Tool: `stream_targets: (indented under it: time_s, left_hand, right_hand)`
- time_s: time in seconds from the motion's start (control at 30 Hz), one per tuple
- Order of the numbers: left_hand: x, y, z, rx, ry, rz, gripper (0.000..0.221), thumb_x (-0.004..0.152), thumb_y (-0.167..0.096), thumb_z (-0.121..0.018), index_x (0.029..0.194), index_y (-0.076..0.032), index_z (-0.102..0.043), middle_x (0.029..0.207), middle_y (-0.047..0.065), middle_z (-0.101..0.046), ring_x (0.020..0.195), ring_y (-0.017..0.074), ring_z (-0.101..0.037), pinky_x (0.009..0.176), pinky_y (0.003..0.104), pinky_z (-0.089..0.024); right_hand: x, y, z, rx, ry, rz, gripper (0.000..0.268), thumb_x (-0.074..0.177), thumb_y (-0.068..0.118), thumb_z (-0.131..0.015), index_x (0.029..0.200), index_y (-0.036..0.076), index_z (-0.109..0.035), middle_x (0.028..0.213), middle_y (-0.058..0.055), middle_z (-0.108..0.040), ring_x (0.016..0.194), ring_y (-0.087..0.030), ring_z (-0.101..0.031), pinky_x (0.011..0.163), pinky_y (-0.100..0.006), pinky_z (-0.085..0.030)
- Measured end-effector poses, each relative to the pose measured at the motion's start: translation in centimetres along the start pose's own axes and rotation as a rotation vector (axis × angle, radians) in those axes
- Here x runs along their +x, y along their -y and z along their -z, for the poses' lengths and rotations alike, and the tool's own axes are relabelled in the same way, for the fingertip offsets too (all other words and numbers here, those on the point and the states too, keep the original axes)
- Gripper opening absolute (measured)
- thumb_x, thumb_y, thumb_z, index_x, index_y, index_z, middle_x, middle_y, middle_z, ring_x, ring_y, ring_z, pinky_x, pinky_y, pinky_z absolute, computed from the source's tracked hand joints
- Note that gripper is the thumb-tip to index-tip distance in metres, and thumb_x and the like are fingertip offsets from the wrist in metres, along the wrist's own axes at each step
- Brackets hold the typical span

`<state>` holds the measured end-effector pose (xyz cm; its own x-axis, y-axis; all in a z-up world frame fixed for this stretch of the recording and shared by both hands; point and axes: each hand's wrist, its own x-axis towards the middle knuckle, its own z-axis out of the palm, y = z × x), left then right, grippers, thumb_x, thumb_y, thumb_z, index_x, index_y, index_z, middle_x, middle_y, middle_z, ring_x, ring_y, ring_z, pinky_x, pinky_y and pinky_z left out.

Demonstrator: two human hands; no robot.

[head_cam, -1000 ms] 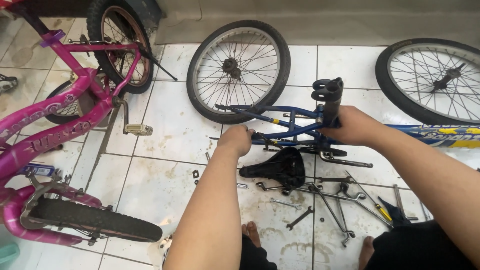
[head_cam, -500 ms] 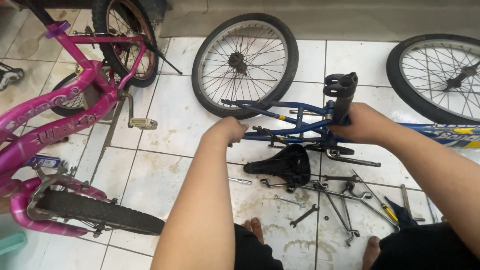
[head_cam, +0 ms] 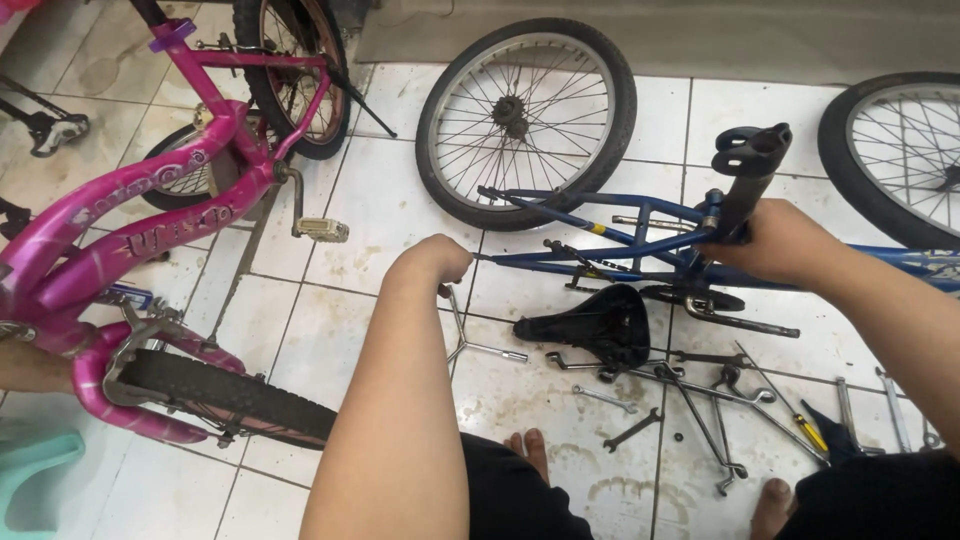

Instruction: Disassembling a bicycle seat and its clamp mechanism using a wrench.

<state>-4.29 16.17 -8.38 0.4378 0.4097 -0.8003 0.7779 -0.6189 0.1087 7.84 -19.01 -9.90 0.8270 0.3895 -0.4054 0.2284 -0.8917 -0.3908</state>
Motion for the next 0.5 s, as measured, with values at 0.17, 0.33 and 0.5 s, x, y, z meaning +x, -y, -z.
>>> stream_targets:
  time_s: [0.17, 0.33, 0.5]
  left_hand:
    - [-1.1, -1.2, 0.0, 0.012, -0.008, -0.033, 0.050, 0.094, -0.023, -0.037, 0.138, -0.014, -0.059, 0.120, 0.011, -0.071, 0.100, 0.0265, -0.068, 0.089, 0.046, -0.052]
    - [-0.5, -2.7, -0.4, 0.056, -0.040, -0.143, 0.050, 0.094, -0.026, -0.039, 0.137, -0.009, -0.059, 0.109, 0.016, -0.074, 0.092, 0.0273, -0.070, 0.088, 0.043, -0.052]
    - [0.1, -5.3, -2.0, -0.058, -0.133, -0.331, 0.048, 0.092, -0.034, -0.053, 0.134, -0.013, -0.060, 0.127, 0.009, -0.069, 0.109, 0.0276, -0.067, 0.091, 0.041, -0.053]
  right_hand:
    - [-0.1, 0.0, -0.1, -0.010, -0.025, 0.002, 0.021, 0.087, 0.028, -0.076, 0.100, 0.012, -0.074, 0.101, -0.009, -0.079, 0.098, -0.030, -0.069, 0.086, -0.042, -0.052]
    - [0.0, 0.3, 0.0, 0.000, -0.032, -0.030, 0.017, 0.087, 0.025, -0.075, 0.096, 0.011, -0.074, 0.098, -0.011, -0.077, 0.095, -0.031, -0.067, 0.084, -0.042, -0.051]
    - [1.4, -0.8, -0.4, -0.008, -0.083, -0.027, 0.028, 0.086, 0.030, -0.078, 0.108, 0.013, -0.075, 0.110, -0.013, -0.076, 0.105, -0.035, -0.067, 0.090, -0.045, -0.051]
